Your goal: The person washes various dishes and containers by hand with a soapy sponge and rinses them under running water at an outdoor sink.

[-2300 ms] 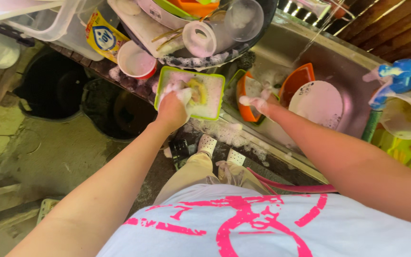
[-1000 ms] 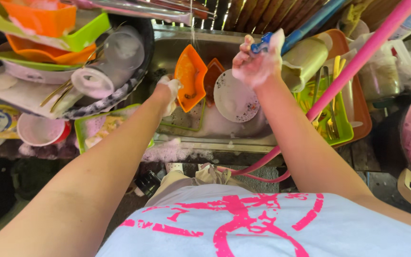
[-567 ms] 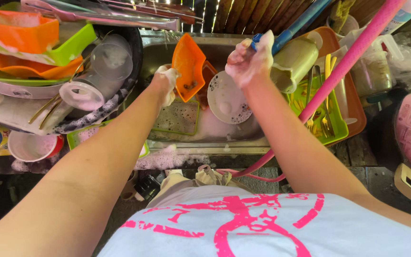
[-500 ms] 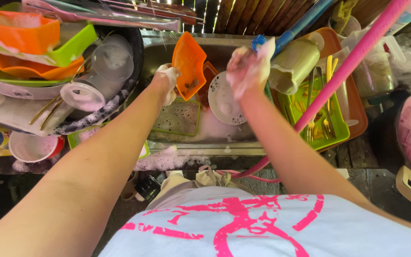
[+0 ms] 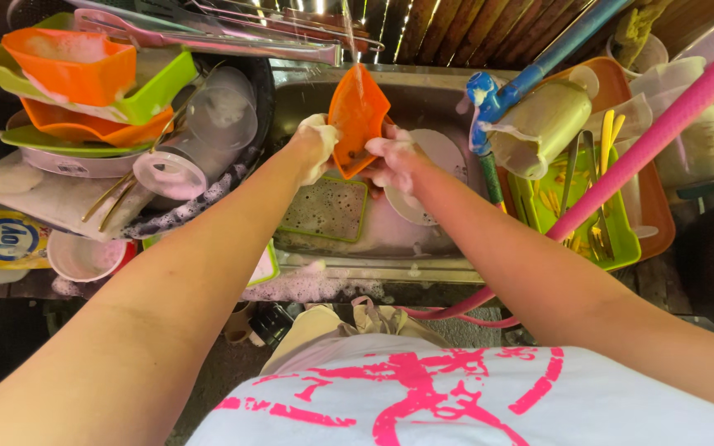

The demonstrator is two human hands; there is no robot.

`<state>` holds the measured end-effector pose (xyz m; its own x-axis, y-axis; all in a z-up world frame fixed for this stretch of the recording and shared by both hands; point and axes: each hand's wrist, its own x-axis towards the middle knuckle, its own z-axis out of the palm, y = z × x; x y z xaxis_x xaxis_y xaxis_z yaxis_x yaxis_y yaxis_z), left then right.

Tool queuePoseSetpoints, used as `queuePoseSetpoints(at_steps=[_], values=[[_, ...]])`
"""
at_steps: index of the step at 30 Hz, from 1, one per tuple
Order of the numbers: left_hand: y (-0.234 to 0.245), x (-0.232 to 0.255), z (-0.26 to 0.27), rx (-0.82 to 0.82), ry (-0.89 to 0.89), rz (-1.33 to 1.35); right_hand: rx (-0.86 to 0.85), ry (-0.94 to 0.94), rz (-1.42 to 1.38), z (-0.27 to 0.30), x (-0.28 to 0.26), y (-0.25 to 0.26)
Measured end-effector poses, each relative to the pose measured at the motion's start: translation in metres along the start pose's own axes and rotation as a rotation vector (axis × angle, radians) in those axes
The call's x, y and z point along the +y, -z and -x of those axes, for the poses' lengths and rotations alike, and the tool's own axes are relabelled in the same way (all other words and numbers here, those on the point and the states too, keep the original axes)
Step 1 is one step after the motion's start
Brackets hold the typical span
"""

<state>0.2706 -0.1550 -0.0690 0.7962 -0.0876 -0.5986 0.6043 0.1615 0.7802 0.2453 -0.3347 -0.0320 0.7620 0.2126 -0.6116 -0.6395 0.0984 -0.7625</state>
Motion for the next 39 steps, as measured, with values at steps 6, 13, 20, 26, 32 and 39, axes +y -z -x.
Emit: queuePoseSetpoints(at_steps=[6, 13, 20, 26, 32, 39], values=[[0.002, 0.015, -0.024, 0.091, -0.477, -0.428, -0.046, 0.009, 0.057, -0.012, -0.009, 0.017], [-0.018, 0.027, -0.050, 0.001, -0.416, -0.244, -0.052, 0.010, 0.077, -0.018, -0.011, 0.022], [-0.031, 0.041, -0.065, 0.084, -0.334, -0.650, -0.059, 0.023, 0.080, -0.017, -0.014, 0.019], [-0.046, 0.036, -0.062, 0.017, -0.347, -1.088, -0.068, 0.037, 0.054, -0.016, -0.015, 0.013], [-0.037, 0.053, -0.052, 0.044, -0.316, -0.973, -0.047, 0.092, -0.018, -0.024, -0.016, 0.012], [-0.046, 0.017, -0.009, -0.235, -0.707, -0.834, -0.019, 0.165, -0.114, -0.035, -0.017, 0.010]])
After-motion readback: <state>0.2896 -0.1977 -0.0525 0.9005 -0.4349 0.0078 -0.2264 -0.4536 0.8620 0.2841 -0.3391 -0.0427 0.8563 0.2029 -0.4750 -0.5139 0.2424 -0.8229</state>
